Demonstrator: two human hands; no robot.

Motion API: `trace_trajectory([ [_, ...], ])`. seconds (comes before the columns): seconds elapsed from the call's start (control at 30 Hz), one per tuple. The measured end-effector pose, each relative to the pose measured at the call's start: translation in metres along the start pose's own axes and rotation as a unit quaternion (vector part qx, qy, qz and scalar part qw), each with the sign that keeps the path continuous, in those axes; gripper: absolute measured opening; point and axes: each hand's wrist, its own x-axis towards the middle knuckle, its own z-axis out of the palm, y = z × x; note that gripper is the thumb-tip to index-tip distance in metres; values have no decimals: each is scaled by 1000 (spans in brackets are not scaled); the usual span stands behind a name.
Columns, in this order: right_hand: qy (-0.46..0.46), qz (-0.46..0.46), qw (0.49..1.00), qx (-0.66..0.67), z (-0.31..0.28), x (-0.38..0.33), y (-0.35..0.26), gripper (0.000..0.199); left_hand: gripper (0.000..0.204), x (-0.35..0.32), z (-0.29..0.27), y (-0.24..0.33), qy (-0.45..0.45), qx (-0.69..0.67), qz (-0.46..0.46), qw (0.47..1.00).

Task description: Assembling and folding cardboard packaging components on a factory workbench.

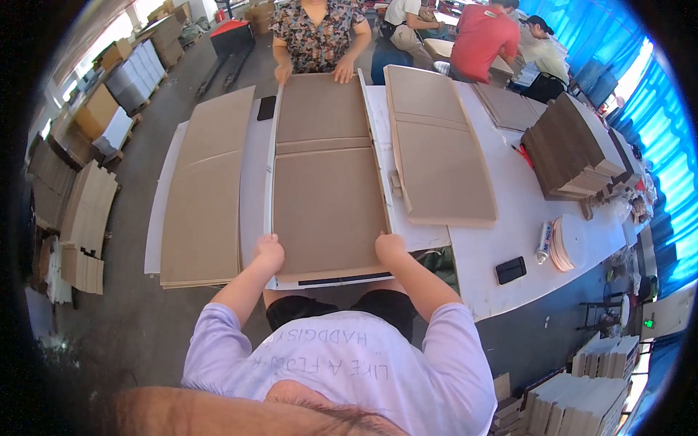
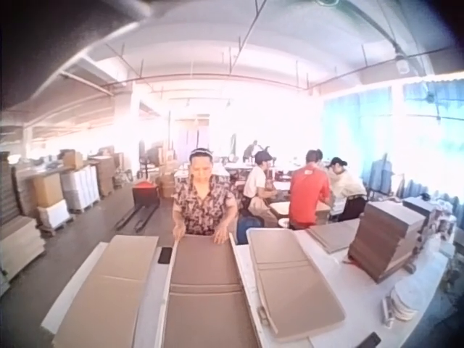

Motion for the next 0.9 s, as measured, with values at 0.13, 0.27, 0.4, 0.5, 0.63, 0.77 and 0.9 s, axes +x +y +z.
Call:
trace_trajectory([
  [0.13,-64,-99,988,-102,-23,-9,1,32,44,14,56,4,222,-16,-3,975],
  [0.27,20,-39,999,-16,-16,-21,-6,33,53,14,65,9,294,-85,-41,951],
  [0.4,20,-37,999,-29,-11,-13,2,32,58,-3,23,4,158,-71,-15,985],
  [0.5,-4,-53,998,-35,-17,-12,4,30,59,-7,3,0,60,1,11,998],
  [0.63,35,-78,996,10,-39,-26,-2,34,64,6,2,-1,81,-38,43,995],
  [0.77,238,-102,966,14,-7,-20,-2,52,78,31,21,14,275,-111,-35,955],
  [0.9,109,-66,992,-6,-11,-18,-11,63,85,14,7,15,167,-118,-50,978],
])
